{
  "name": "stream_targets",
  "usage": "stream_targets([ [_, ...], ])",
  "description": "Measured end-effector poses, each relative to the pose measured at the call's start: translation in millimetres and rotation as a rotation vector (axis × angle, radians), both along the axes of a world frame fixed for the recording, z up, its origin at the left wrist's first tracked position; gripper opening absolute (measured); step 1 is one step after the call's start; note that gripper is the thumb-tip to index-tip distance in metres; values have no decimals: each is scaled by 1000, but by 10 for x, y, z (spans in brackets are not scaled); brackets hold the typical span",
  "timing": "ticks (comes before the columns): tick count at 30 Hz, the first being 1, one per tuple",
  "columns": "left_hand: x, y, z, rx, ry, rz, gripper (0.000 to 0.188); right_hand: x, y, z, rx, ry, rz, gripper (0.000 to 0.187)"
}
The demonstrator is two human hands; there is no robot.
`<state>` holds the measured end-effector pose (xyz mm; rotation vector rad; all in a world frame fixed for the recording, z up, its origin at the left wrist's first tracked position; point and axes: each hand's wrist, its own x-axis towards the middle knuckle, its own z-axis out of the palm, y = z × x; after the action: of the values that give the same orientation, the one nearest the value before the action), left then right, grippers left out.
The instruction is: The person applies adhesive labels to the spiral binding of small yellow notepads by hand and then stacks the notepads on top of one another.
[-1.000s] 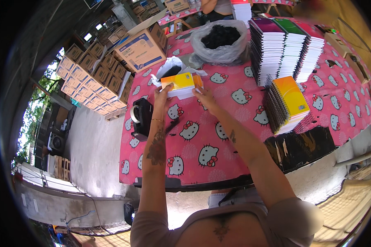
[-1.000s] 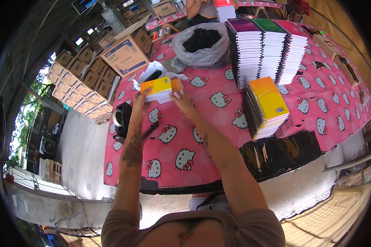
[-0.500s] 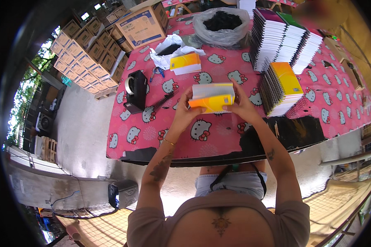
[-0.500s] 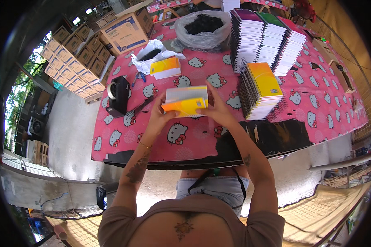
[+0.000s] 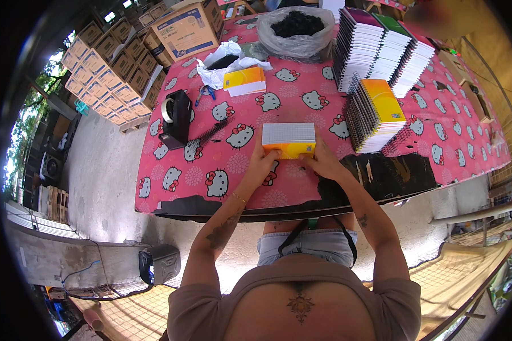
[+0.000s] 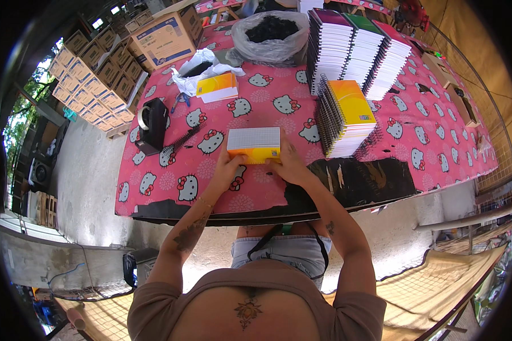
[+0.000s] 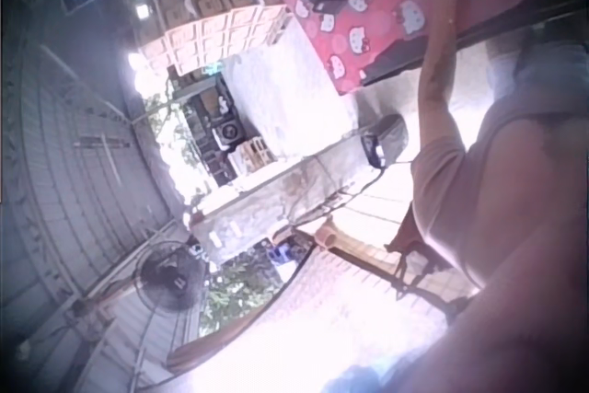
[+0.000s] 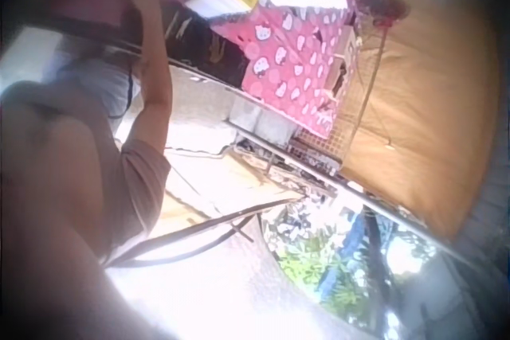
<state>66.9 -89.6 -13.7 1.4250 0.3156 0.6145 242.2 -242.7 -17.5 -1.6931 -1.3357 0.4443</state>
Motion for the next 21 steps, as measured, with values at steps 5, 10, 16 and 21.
stream_targets([
  [5, 13, 89, 68, 209, 59, 45, 75, 128, 19, 92, 36, 190, 84, 86],
  [10, 216, 282, 667, 38, 157, 138, 61, 309, 206, 631, -28, 491, 51, 61],
  [16, 555, 694, 261, 332, 401, 449, 72, 496, 713, 369, -80, 312, -232, 68],
  [21, 417, 516, 520, 642, 378, 528, 62, 269, 592, 353, 23, 207, -297, 59],
])
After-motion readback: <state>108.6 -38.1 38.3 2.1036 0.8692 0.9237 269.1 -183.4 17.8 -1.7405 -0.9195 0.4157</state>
